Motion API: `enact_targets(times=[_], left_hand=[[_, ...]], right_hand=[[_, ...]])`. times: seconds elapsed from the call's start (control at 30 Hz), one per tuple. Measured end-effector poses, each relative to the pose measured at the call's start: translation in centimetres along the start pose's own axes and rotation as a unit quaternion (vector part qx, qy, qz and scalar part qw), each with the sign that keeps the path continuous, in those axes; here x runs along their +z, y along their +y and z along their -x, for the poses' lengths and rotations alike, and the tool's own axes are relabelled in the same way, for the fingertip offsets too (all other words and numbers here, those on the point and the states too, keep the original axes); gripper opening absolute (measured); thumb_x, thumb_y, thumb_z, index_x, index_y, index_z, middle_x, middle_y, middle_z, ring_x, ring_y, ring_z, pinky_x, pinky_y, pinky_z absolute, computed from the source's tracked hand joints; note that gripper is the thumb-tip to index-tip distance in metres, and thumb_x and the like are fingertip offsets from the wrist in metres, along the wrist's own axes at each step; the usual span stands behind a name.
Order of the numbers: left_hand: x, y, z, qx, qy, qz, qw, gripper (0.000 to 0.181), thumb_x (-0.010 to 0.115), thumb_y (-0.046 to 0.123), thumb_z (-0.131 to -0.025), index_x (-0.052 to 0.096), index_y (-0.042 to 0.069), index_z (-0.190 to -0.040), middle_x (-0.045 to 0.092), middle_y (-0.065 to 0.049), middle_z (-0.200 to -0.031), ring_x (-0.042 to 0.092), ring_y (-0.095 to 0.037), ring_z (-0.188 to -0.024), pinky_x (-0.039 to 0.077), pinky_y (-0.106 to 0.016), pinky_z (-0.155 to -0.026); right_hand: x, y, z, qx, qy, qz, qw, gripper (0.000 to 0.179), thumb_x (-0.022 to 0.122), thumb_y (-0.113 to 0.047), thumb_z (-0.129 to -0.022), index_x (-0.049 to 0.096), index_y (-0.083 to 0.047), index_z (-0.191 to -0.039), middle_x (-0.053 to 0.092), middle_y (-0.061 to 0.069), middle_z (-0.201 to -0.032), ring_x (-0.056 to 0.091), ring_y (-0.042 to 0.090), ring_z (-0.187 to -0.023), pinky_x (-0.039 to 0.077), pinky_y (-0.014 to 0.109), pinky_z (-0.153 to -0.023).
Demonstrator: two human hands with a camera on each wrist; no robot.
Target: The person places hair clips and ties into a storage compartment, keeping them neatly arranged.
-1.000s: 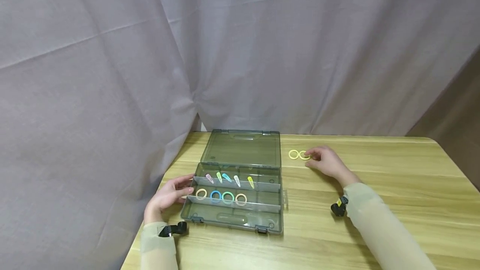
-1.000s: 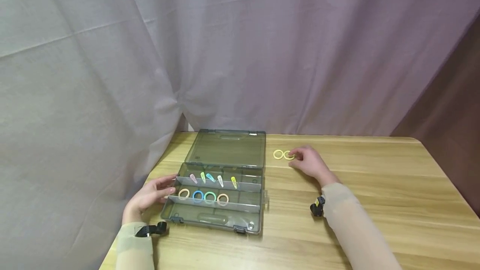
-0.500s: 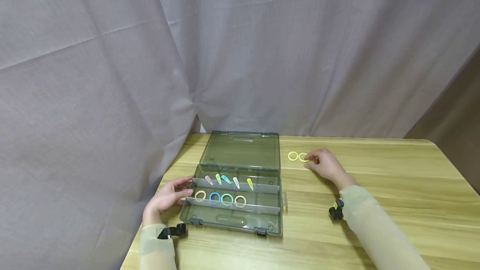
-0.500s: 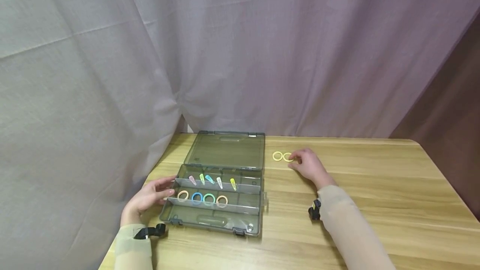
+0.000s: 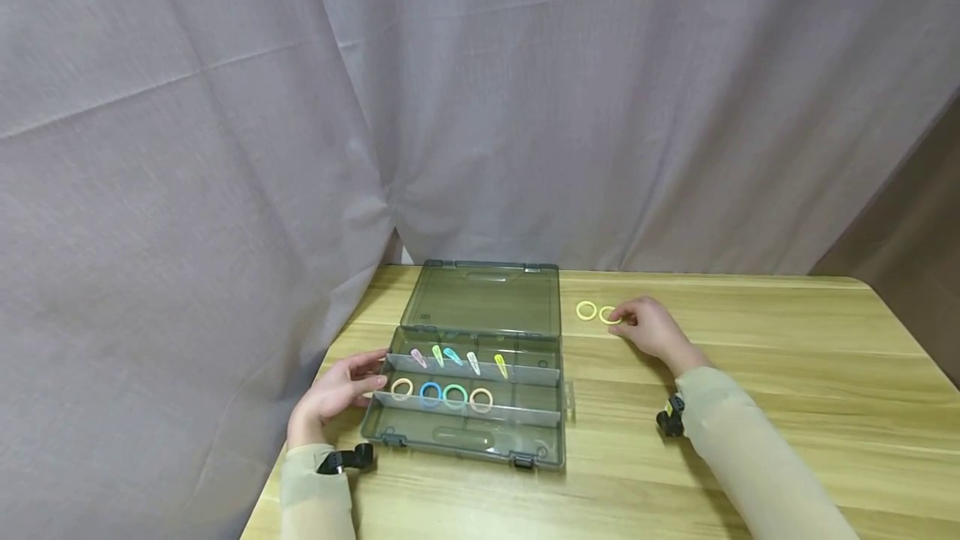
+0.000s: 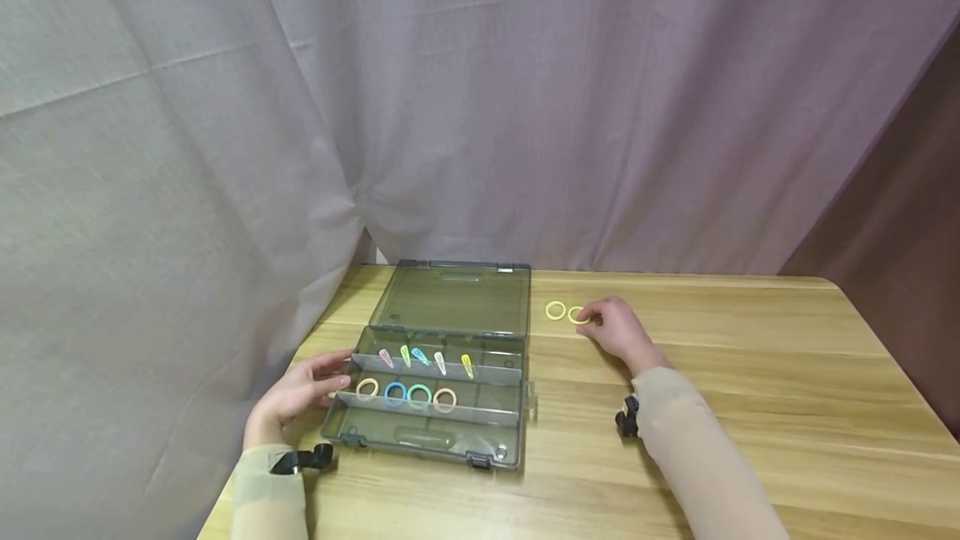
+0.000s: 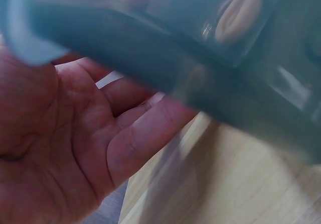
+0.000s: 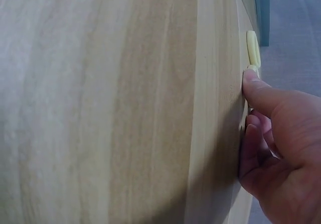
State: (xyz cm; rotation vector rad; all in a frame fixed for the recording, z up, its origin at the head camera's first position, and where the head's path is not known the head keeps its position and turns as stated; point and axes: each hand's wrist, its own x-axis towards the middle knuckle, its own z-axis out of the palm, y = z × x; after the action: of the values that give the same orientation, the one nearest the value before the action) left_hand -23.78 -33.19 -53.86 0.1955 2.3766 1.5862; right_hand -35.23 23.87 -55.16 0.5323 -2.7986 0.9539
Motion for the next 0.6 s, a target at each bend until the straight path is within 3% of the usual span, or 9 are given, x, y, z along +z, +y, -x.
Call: enact_targets(times=[0.6], left_hand=[[0.04,0.09,0.01,0.001,0.003,-0.006,1.0000,0.064,0.071,0.015,-0.104,0.044,-0.005,-0.159,0.054,-0.031,-0.152,0.056,-0.038,-0.132,0.062,-0.042,-0.086]], right_hand=[[-0.10,-0.30,0.04,0.016,-0.009,-0.010,0.9998,0.010,0.083,-0.010,-0.094,0.080,-0.003,-0.101,0.070,0.012,-0.096,0.060,0.028,-0.092,0.048,0.048,-0.086]])
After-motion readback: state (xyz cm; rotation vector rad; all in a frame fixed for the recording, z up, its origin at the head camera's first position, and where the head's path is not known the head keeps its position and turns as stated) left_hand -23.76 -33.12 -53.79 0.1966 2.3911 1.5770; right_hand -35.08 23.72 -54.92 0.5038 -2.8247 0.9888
